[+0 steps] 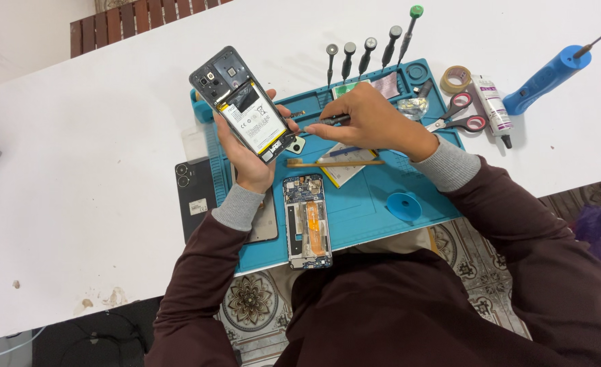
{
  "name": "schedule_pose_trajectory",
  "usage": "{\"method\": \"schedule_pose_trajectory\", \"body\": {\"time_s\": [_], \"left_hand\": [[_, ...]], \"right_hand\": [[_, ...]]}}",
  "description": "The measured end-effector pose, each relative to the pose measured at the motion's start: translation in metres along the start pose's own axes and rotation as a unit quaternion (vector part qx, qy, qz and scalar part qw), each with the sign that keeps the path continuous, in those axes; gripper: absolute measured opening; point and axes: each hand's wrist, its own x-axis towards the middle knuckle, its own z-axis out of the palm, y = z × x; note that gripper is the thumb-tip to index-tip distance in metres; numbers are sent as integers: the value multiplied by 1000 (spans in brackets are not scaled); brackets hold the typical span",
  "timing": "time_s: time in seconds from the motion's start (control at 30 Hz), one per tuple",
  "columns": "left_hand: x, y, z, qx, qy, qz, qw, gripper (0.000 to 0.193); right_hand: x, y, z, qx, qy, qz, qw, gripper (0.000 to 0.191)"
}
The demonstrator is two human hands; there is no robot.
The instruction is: The person uses a screwdriver to remove screws from the back of a disassembled smartphone. They then use tweezers to lift and remove a small internal component near the camera module. The removed parts are placed on the work mat.
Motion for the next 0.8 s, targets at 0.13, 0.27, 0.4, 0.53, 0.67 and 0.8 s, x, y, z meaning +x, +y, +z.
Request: {"method": "schedule_pose_trajectory", "body": {"time_s": [0.13, 0.27, 0.4, 0.53, 0.67, 0.8], "left_hand": [[0, 0, 0, 26, -3, 18, 999, 95], [0, -1, 0, 12, -1, 9, 1000, 93], [0, -1, -2, 15, -4, 11, 1000, 92], [-1, -1, -2, 7, -5, 6, 1000, 92], [0, -1, -1, 4, -7, 5, 1000, 94], [0, -1, -2, 3, -5, 0, 1000, 94]], "right_hand": [[0, -1, 0, 7, 9, -5, 1000, 33], [-1, -1, 0, 13, 8, -4, 1000, 34], [0, -2, 0, -1, 12, -18, 1000, 35], [0, -4, 0, -12, 8, -11, 1000, 36], [1, -5, -2, -16, 9, -16, 1000, 35], [0, -6, -3, -20, 16, -30, 999, 34]]}}
